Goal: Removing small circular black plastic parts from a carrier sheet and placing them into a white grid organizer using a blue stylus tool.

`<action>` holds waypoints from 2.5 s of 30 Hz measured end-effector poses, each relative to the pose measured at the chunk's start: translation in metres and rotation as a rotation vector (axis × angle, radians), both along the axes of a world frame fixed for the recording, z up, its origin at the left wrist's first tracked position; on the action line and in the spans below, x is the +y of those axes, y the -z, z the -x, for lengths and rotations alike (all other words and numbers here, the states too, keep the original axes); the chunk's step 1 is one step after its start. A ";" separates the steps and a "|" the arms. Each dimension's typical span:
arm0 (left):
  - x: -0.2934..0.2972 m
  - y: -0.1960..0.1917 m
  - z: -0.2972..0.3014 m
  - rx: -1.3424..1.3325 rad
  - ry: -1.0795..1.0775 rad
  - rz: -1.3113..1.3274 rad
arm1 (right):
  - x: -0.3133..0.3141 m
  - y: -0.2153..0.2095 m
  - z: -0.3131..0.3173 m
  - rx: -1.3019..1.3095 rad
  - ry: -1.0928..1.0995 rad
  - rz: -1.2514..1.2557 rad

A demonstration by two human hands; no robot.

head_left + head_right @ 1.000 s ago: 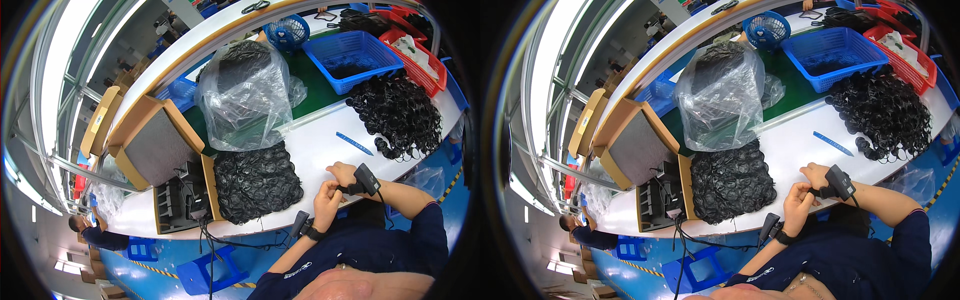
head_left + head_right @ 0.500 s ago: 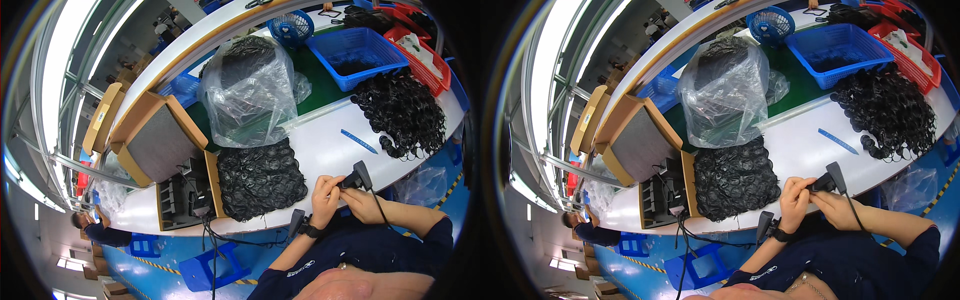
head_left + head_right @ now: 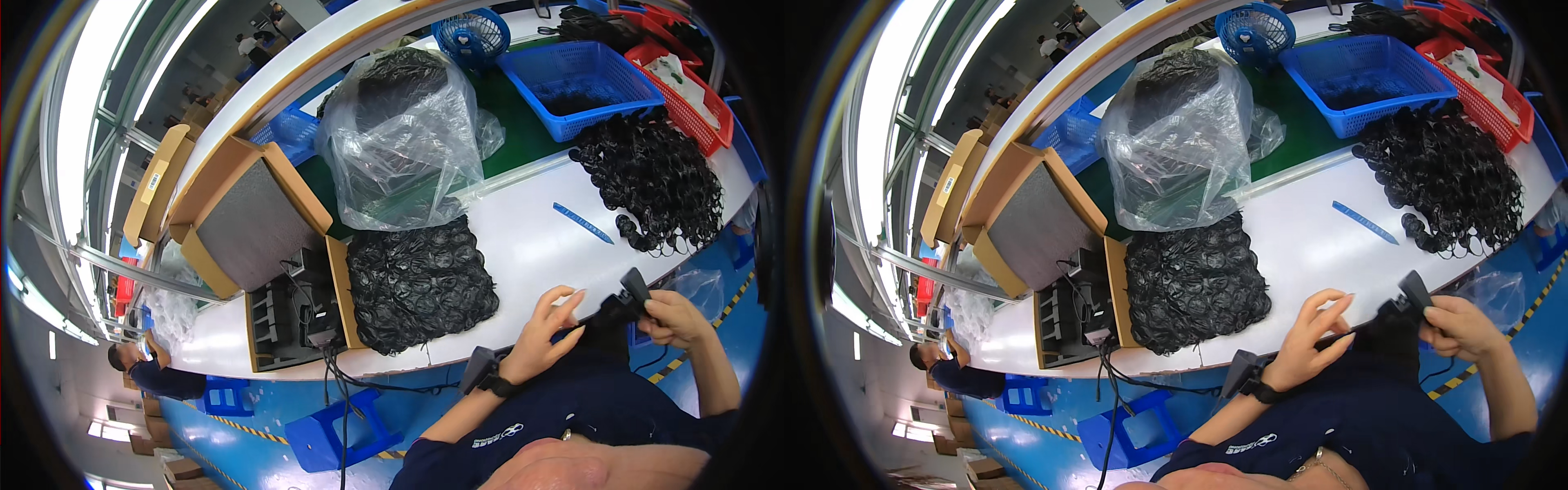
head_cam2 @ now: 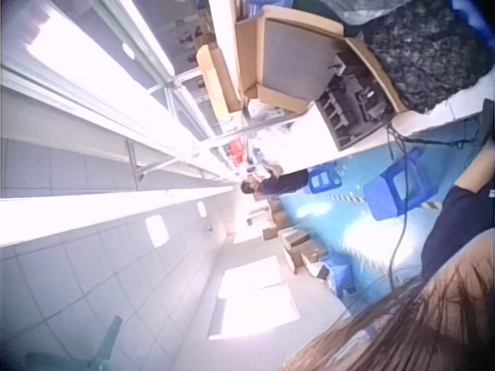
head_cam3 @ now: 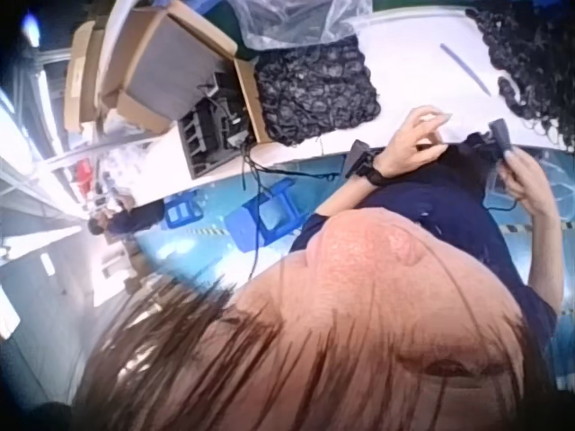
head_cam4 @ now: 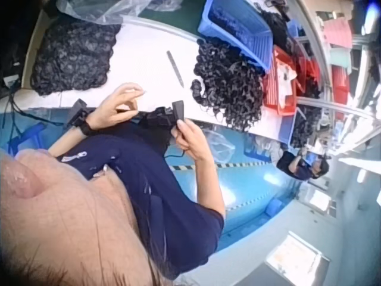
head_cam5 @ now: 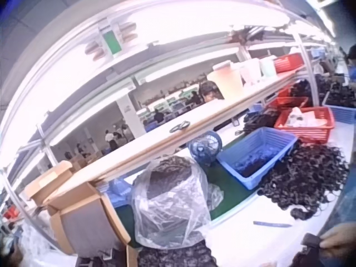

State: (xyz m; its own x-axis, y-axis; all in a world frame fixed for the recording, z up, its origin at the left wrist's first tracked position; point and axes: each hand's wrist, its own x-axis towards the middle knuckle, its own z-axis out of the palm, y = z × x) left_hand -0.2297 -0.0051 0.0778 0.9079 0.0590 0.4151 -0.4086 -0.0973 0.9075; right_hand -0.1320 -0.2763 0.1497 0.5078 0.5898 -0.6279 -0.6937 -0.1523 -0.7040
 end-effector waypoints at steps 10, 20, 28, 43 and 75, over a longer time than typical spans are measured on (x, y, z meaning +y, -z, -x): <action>0.024 0.124 0.270 1.561 0.043 -0.312 | -0.270 0.133 0.173 0.691 -0.941 0.934; 0.024 0.119 0.270 1.536 0.024 -0.292 | -0.176 0.149 0.172 0.084 -0.784 0.835; 0.023 0.096 0.277 1.544 0.103 -0.332 | -0.165 0.165 0.155 -0.090 -0.809 0.780; 0.119 -0.101 0.126 0.834 -0.287 -0.072 | 0.029 0.044 -0.023 -1.157 -0.761 0.304; 0.062 0.027 0.131 0.178 -0.536 -0.651 | 0.159 0.047 0.027 -0.203 -0.195 -0.236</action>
State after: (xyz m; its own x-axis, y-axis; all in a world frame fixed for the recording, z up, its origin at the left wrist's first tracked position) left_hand -0.3606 0.0570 0.0508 0.8802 0.2981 0.3693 -0.0154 -0.7597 0.6500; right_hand -0.1593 -0.1173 0.1027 0.4718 0.8043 -0.3614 -0.5102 -0.0852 -0.8558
